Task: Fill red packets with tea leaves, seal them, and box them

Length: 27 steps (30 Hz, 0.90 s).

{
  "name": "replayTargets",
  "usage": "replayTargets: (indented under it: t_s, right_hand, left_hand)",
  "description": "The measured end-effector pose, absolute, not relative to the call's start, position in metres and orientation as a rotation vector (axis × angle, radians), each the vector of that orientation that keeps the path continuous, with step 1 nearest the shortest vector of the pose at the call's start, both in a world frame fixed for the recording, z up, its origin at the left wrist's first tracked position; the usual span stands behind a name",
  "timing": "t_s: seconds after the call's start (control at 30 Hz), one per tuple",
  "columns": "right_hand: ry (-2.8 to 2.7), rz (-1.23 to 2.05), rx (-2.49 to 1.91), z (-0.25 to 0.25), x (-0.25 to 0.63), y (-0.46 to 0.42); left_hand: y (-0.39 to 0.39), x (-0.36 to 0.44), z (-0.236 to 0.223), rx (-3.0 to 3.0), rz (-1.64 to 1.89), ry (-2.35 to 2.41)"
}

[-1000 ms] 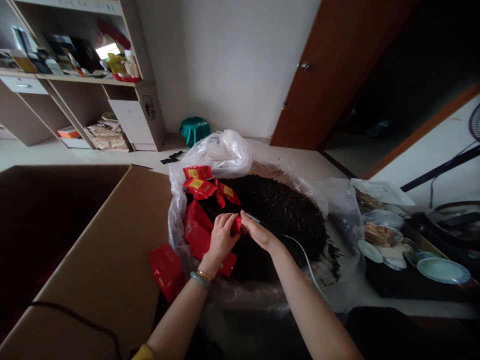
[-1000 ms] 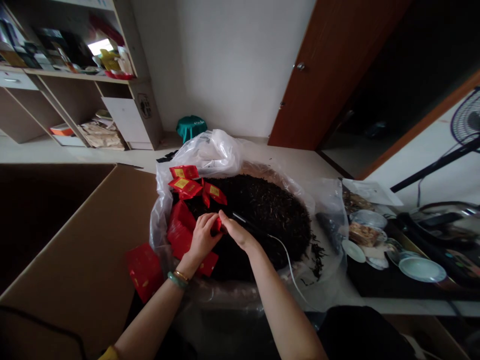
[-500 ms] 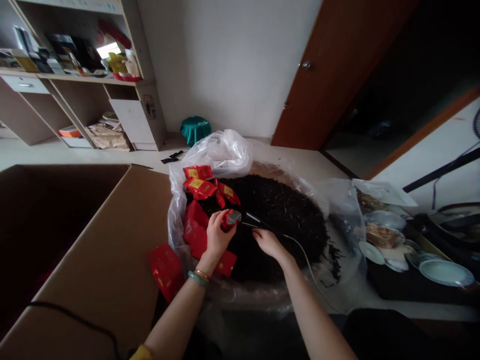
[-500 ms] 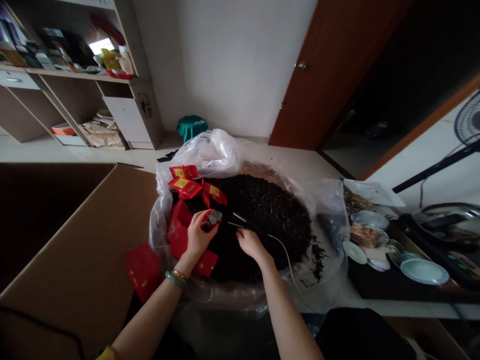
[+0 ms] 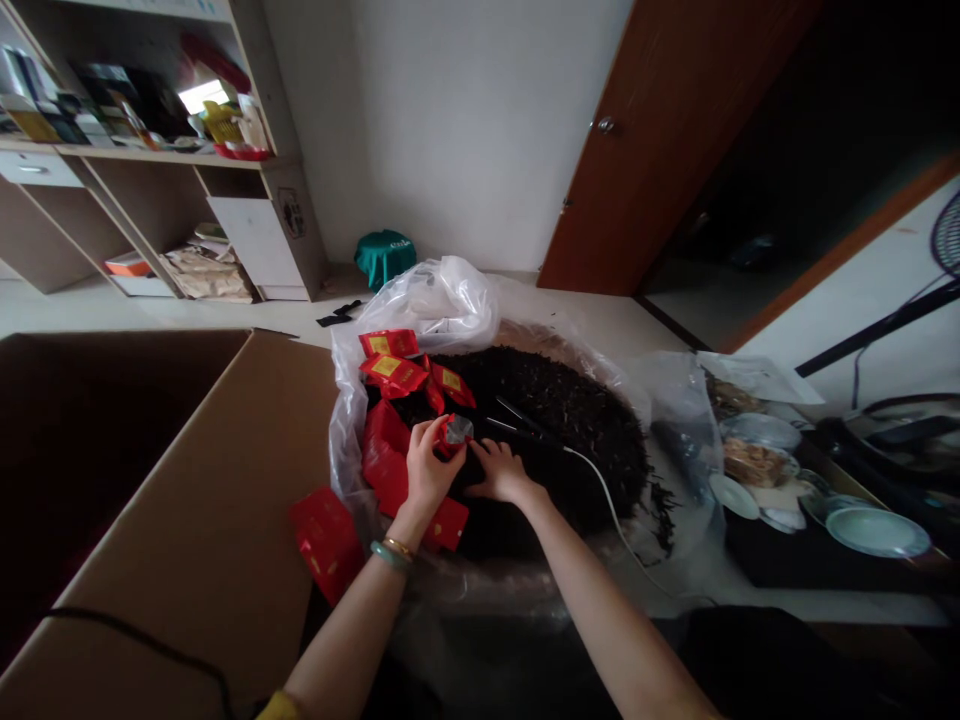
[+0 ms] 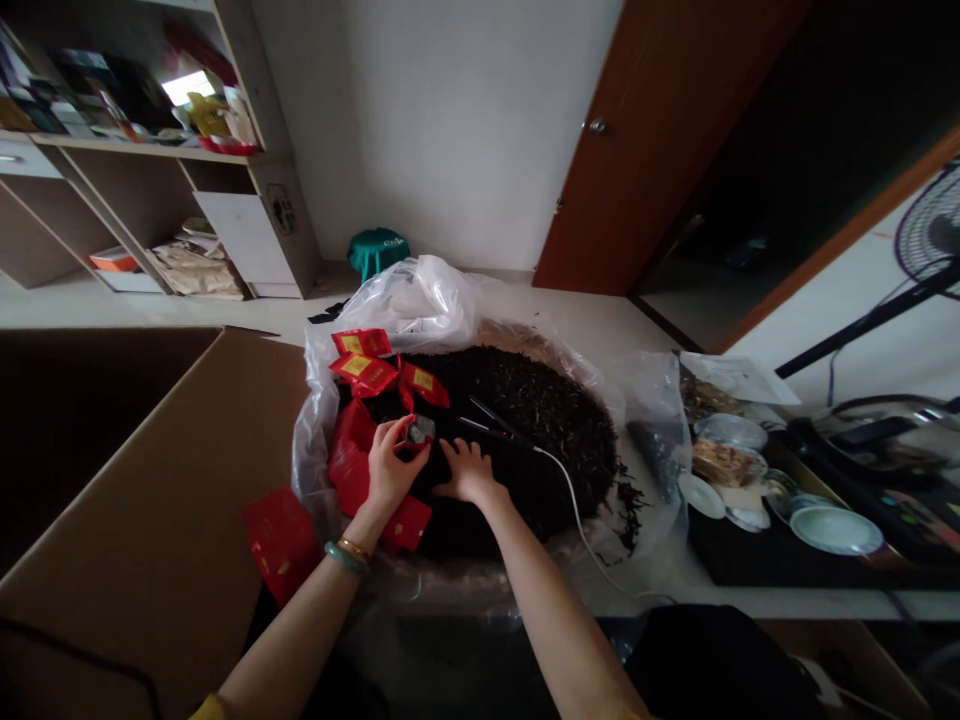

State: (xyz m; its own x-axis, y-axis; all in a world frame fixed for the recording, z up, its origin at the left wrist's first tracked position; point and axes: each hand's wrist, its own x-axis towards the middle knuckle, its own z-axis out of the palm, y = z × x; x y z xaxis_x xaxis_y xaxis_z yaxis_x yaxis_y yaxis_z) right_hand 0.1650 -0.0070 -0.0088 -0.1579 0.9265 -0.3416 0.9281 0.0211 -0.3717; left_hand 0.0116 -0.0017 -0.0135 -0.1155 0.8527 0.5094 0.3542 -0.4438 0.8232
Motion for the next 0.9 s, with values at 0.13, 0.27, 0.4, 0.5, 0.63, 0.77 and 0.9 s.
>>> replayTargets:
  t_s: [0.13, 0.27, 0.4, 0.5, 0.63, 0.77, 0.9]
  right_hand:
    - [2.229, -0.838, 2.005, -0.004, 0.153, -0.007]
    - [2.267, -0.829, 1.98, -0.003, 0.152, -0.007]
    - [2.323, -0.752, 1.954, -0.002, 0.152, -0.013]
    - [2.343, -0.737, 2.032, 0.0, 0.159, -0.017]
    - [2.427, -0.844, 2.228, 0.01, 0.178, -0.013]
    - [2.617, -1.014, 2.368, 0.038, 0.191, -0.006]
    - [2.913, -0.975, 2.364, 0.073, 0.183, -0.002]
  left_hand:
    - [-0.002, 0.012, -0.012, 1.743, 1.567, 1.35]
    - [-0.001, 0.012, -0.013, 1.741, 1.56, 1.349]
    - [-0.001, 0.011, -0.014, 1.742, 1.561, 1.361]
    - [-0.001, 0.011, -0.014, 1.752, 1.562, 1.37]
    - [-0.001, 0.011, -0.015, 1.761, 1.549, 1.383]
    - [-0.001, 0.011, -0.016, 1.763, 1.536, 1.364]
    - [0.0, 0.011, -0.018, 1.776, 1.542, 1.345]
